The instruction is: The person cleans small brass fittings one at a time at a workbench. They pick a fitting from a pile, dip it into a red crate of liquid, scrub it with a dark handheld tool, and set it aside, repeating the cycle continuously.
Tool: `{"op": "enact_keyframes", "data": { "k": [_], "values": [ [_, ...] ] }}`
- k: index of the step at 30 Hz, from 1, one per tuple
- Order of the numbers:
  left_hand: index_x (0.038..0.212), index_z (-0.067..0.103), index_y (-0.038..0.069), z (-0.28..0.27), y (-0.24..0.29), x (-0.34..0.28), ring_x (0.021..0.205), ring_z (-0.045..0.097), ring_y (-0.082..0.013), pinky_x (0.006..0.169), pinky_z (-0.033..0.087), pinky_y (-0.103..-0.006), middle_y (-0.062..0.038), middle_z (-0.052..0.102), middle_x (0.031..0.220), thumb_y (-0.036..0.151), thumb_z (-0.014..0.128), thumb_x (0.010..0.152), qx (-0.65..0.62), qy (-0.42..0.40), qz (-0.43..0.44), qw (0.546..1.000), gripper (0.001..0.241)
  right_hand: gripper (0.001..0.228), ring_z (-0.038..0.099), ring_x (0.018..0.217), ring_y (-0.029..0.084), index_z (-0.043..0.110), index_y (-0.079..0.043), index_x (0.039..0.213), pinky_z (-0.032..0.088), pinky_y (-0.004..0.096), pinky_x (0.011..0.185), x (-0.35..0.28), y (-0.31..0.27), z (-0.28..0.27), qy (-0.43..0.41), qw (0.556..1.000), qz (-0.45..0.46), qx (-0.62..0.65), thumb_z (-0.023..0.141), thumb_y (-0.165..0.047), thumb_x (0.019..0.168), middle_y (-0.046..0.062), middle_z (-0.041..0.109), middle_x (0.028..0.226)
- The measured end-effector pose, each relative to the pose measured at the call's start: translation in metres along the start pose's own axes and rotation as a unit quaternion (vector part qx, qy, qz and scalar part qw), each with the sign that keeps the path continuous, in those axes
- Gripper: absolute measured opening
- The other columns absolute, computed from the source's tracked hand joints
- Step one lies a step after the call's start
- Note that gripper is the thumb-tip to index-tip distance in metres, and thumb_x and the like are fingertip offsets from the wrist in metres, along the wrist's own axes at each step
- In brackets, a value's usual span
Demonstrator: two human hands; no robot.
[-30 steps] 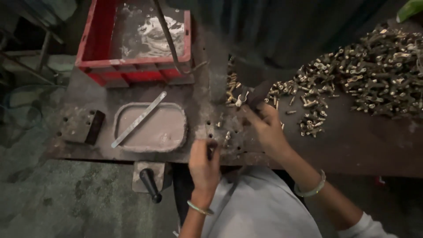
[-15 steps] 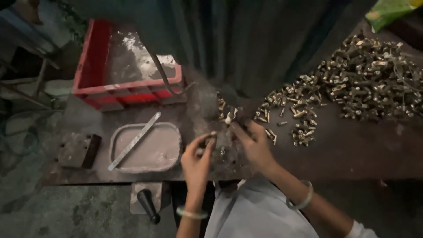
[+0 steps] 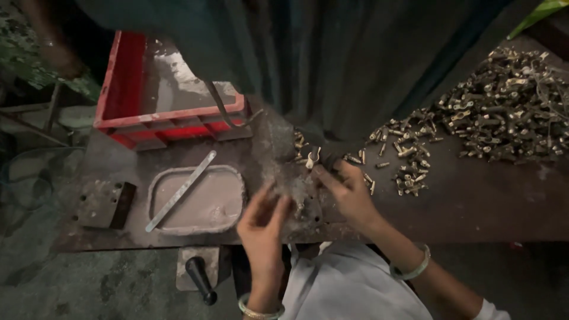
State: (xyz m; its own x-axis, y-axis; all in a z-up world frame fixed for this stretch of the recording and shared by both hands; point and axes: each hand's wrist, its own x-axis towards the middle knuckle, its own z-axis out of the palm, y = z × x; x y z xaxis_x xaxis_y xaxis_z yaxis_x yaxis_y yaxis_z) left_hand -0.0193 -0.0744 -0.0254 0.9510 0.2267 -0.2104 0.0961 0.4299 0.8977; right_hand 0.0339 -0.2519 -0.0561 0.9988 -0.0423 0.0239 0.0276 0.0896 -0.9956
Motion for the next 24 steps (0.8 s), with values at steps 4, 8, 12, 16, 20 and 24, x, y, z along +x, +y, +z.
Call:
{"op": "enact_keyframes", "data": {
  "k": [4, 8, 12, 16, 20, 24],
  "values": [
    [0.134, 0.066, -0.001, 0.026, 0.06, -0.017, 0.095, 0.073, -0.0165, 0.087, 0.063, -0.0329, -0.011, 0.077, 0.109, 0.002, 0.073, 0.091, 0.05, -0.026, 0.151, 0.987, 0.044, 0.018, 0.07, 0.086, 0.012, 0.073, -0.001, 0.109, 0.059, 0.03, 0.079, 0.011, 0.017, -0.021, -0.024, 0.999, 0.032, -0.009, 0.066, -0.015, 0.099, 0.002, 0.074, 0.096],
    [0.128, 0.067, 0.004, 0.014, 0.03, 0.01, 0.107, 0.072, -0.0286, 0.093, 0.059, -0.035, -0.016, 0.071, 0.121, 0.001, 0.069, 0.093, 0.365, -0.119, 0.499, 0.777, 0.035, 0.022, 0.068, 0.089, 0.012, 0.071, -0.001, 0.117, 0.058, 0.031, 0.079, 0.013, 0.047, -0.034, -0.119, 0.993, 0.01, -0.017, 0.064, -0.015, 0.101, 0.003, 0.072, 0.1],
    [0.124, 0.073, 0.007, 0.002, 0.007, 0.021, 0.099, 0.074, -0.0281, 0.085, 0.06, -0.0377, -0.013, 0.073, 0.11, 0.008, 0.071, 0.093, 0.434, -0.079, 0.479, 0.759, 0.031, 0.034, 0.062, 0.106, 0.008, 0.063, -0.001, 0.13, 0.051, 0.029, 0.091, -0.001, 0.061, -0.039, -0.174, 0.979, -0.015, -0.109, 0.061, -0.013, 0.099, 0.002, 0.071, 0.115],
    [0.113, 0.079, 0.011, -0.006, 0.001, 0.04, 0.087, 0.071, -0.0345, 0.073, 0.056, -0.0443, -0.015, 0.075, 0.096, 0.019, 0.08, 0.084, 0.603, -0.126, 0.241, 0.75, 0.03, 0.029, 0.062, 0.098, 0.008, 0.069, 0.0, 0.125, 0.053, 0.03, 0.088, -0.013, 0.026, -0.032, -0.143, 0.98, 0.003, -0.139, 0.061, -0.016, 0.102, 0.003, 0.074, 0.107],
    [0.109, 0.076, 0.006, -0.021, -0.002, 0.018, 0.075, 0.075, -0.0229, 0.07, 0.059, -0.035, -0.013, 0.077, 0.092, 0.019, 0.079, 0.084, 0.438, -0.216, 0.103, 0.867, 0.029, 0.032, 0.066, 0.097, 0.019, 0.071, -0.005, 0.119, 0.055, 0.035, 0.085, -0.033, 0.004, -0.038, -0.213, 0.912, 0.061, -0.346, 0.071, -0.02, 0.091, 0.009, 0.075, 0.103],
    [0.106, 0.08, 0.005, -0.068, 0.012, 0.018, 0.084, 0.076, -0.0136, 0.081, 0.06, -0.0313, -0.008, 0.082, 0.093, 0.017, 0.08, 0.081, 0.439, -0.475, -0.089, 0.758, 0.028, 0.034, 0.074, 0.096, 0.027, 0.071, -0.006, 0.112, 0.06, 0.039, 0.084, -0.045, -0.059, -0.019, -0.444, 0.723, 0.28, -0.449, 0.075, -0.025, 0.085, 0.009, 0.073, 0.102]
  ]
}}
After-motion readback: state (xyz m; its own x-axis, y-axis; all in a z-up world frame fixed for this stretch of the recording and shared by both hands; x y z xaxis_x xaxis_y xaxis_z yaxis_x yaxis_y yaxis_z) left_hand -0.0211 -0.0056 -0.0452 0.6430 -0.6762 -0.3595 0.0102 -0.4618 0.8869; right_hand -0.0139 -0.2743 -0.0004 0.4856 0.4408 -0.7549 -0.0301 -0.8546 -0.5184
